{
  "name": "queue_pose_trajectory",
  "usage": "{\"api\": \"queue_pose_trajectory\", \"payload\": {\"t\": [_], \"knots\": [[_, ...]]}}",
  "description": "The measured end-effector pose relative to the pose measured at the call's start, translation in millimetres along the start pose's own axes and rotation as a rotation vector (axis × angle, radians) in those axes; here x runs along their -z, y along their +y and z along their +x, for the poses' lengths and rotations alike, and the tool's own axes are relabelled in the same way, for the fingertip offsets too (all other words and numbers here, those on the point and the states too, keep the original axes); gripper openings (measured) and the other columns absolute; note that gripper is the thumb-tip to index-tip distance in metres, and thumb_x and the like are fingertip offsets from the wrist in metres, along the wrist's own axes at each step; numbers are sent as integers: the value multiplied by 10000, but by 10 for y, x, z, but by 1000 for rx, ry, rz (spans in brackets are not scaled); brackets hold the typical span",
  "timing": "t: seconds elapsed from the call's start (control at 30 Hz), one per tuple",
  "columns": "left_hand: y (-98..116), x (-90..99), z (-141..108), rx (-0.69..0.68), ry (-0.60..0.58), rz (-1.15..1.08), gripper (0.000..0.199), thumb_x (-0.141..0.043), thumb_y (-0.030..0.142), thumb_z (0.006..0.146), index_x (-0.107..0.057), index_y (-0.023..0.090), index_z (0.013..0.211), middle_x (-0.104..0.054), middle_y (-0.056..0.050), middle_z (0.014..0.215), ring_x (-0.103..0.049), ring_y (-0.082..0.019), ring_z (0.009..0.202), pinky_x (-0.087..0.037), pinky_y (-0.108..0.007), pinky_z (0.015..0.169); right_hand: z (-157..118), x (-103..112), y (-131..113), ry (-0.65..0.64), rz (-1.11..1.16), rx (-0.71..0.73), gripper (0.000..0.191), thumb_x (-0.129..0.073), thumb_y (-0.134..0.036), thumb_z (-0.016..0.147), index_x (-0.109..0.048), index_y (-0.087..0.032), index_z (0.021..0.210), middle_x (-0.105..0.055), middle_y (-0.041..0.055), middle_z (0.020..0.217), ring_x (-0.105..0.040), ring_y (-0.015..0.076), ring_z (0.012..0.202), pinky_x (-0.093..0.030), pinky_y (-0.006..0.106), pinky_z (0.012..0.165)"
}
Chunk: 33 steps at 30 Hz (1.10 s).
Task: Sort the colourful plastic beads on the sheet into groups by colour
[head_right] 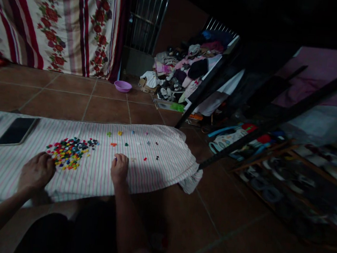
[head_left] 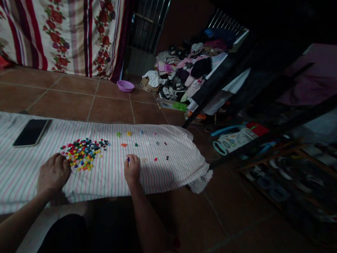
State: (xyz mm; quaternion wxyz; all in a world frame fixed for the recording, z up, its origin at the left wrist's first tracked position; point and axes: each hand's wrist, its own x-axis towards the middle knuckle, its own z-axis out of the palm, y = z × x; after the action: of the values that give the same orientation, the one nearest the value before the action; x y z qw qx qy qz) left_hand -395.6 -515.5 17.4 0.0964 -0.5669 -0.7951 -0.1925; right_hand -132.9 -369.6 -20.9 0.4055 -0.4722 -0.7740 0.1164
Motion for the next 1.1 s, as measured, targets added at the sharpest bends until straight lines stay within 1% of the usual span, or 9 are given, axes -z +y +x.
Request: {"api": "queue_pose_trajectory", "payload": {"t": [0.1, 0.2, 0.37, 0.5, 0.57, 0.7, 0.8, 1.1], "knots": [[8, 21, -4, -57, 0, 212, 281, -308, 227, 887, -567, 136, 825, -596, -191, 1015, -533, -336, 1071, -466, -432, 745, 1, 7, -3, -16, -17, 10, 251, -506, -86, 859, -681, -192, 1004, -648, 67, 1009, -530, 202, 998, -441, 331, 889], [11, 23, -6, -93, 26, 284, 254, -338, 221, 878, -569, 154, 796, -607, -167, 993, -551, -309, 1034, -466, -394, 711, -1, 16, -4, -38, -19, 43, 244, -514, -87, 873, -700, -223, 953, -653, 45, 985, -531, 196, 986, -453, 316, 850], [-5, -18, -4, -110, 80, 276, 269, -331, 213, 874, -586, 144, 825, -600, -191, 1036, -545, -318, 1030, -464, -402, 707, -4, 4, -1, -2, -52, 53, 211, -517, -114, 895, -694, -229, 903, -636, 47, 955, -530, 197, 943, -453, 330, 832], [-2, -5, -4, -105, 73, 273, 270, -330, 209, 875, -585, 133, 827, -605, -190, 986, -554, -310, 946, -432, -382, 643, -1, -13, -3, 14, -96, 49, 199, -526, -143, 905, -696, -233, 853, -620, 50, 913, -519, 197, 903, -448, 326, 810], [2, 11, -4, -106, 71, 279, 276, -324, 208, 884, -582, 128, 829, -606, -183, 971, -557, -297, 928, -421, -371, 645, 2, -15, -6, 8, -104, 54, 202, -525, -151, 911, -694, -234, 840, -617, 48, 898, -519, 194, 895, -446, 320, 802], [6, 30, -6, -120, 71, 327, 274, -330, 200, 888, -581, 128, 806, -603, -172, 948, -556, -294, 954, -427, -362, 676, 0, -16, -7, 2, -99, 62, 186, -534, -159, 916, -690, -230, 844, -621, 41, 896, -522, 191, 907, -440, 316, 811], [6, 31, -9, -131, 62, 350, 270, -340, 199, 887, -588, 124, 806, -602, -175, 949, -551, -296, 950, -436, -365, 666, -3, -23, 1, 12, -85, 71, 164, -550, -154, 909, -689, -226, 859, -630, 41, 901, -521, 195, 899, -437, 319, 810], [-8, 43, -15, -154, 60, 343, 273, -345, 175, 886, -596, 126, 792, -602, -179, 941, -545, -318, 987, -449, -387, 701, 0, -6, 0, -12, -39, 91, 153, -552, -168, 912, -682, -231, 862, -656, 34, 939, -539, 196, 917, -452, 324, 818]]}}
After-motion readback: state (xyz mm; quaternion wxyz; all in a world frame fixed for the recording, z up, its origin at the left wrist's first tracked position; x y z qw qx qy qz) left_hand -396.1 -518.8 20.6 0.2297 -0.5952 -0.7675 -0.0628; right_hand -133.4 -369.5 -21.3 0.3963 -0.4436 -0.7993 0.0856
